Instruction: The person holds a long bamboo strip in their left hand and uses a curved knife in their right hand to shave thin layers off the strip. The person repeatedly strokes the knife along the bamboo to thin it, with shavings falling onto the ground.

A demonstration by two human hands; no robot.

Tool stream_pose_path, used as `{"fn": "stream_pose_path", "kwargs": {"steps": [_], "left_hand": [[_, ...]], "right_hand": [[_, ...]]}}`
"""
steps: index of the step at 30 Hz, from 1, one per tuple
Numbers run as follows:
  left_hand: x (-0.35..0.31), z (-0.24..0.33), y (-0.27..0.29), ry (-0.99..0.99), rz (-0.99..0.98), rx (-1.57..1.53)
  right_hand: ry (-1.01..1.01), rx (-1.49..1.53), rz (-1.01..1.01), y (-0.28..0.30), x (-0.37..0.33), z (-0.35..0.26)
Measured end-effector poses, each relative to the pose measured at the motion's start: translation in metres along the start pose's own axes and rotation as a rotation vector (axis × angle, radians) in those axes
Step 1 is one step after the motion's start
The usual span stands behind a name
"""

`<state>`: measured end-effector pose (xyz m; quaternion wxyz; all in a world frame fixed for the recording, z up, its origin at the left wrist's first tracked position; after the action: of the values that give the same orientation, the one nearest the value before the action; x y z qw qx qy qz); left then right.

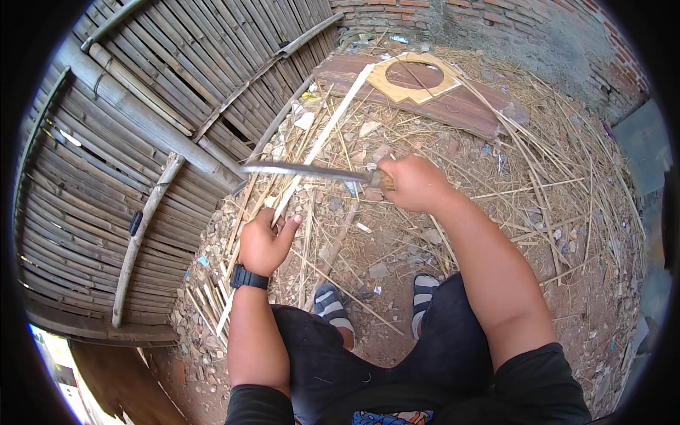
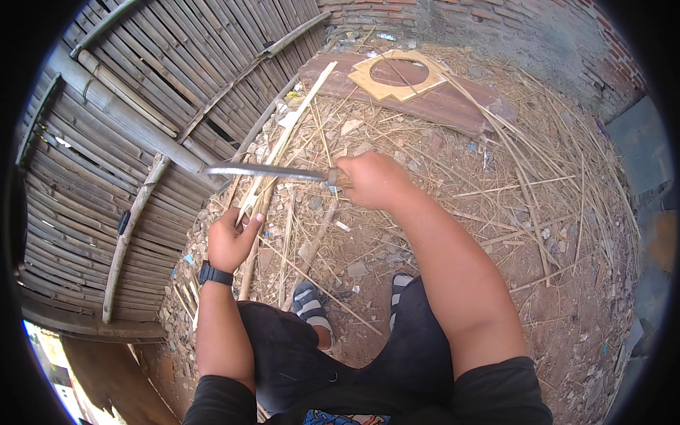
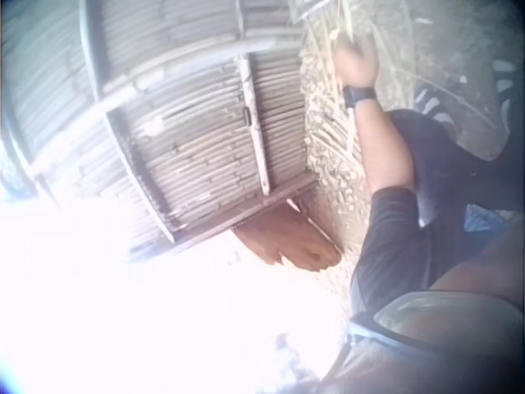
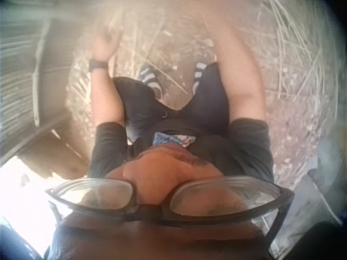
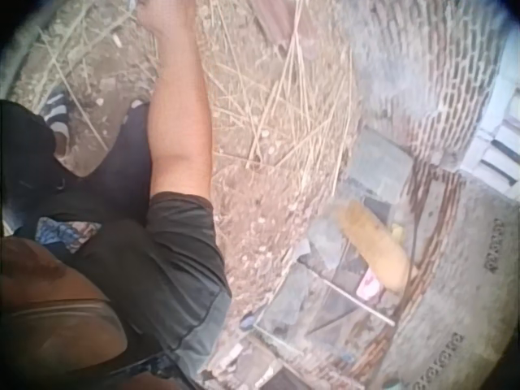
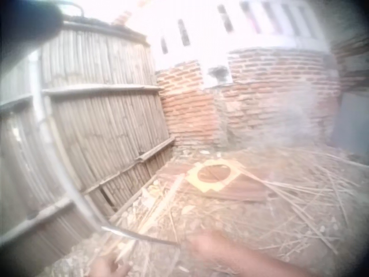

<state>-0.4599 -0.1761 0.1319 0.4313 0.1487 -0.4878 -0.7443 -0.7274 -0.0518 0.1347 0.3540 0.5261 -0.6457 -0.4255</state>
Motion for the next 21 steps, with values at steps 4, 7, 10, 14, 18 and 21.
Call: {"fn": "stream_pose_path", "kwargs": {"steps": [4, 7, 10, 14, 18, 21], "left_hand": [[-0.002, 0.004, -0.002, -0.044, 0.006, -0.036], [0.001, -0.001, -0.004, -0.025, -0.06, 0.08], [0.0, -0.001, -0.004, -0.051, -0.023, 0.057], [0.0, -0.004, -0.003, -0.027, -0.026, -0.011], [-0.003, 0.004, -0.001, -0.032, -0.026, 0.014], [-0.002, 0.003, -0.003, -0.065, -0.018, 0.02]], "right_hand": [[0.006, 0.071, 0.022, -0.009, 0.005, 0.033], [-0.347, 0.268, 0.302, 0.007, -0.002, 0.11], [-0.251, 0.275, 0.148, -0.004, 0.002, 0.083], [0.038, -0.048, 0.008, 0.0, -0.001, 0.009], [-0.132, 0.092, 0.258, 0.022, -0.007, 0.061], [-0.297, 0.166, 0.259, 0.024, -0.009, 0.073]]}}
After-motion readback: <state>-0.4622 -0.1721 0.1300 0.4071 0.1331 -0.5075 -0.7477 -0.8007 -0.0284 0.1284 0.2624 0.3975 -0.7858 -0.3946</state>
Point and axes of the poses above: each hand's wrist, its own x-axis towards the middle knuckle, its own y-axis out of the back of the hand, z = x × y, the point moved 9 cm from there along x, towards the middle knuckle, and after that the axes turned 5 degrees about -z, right-handed, at the moved point
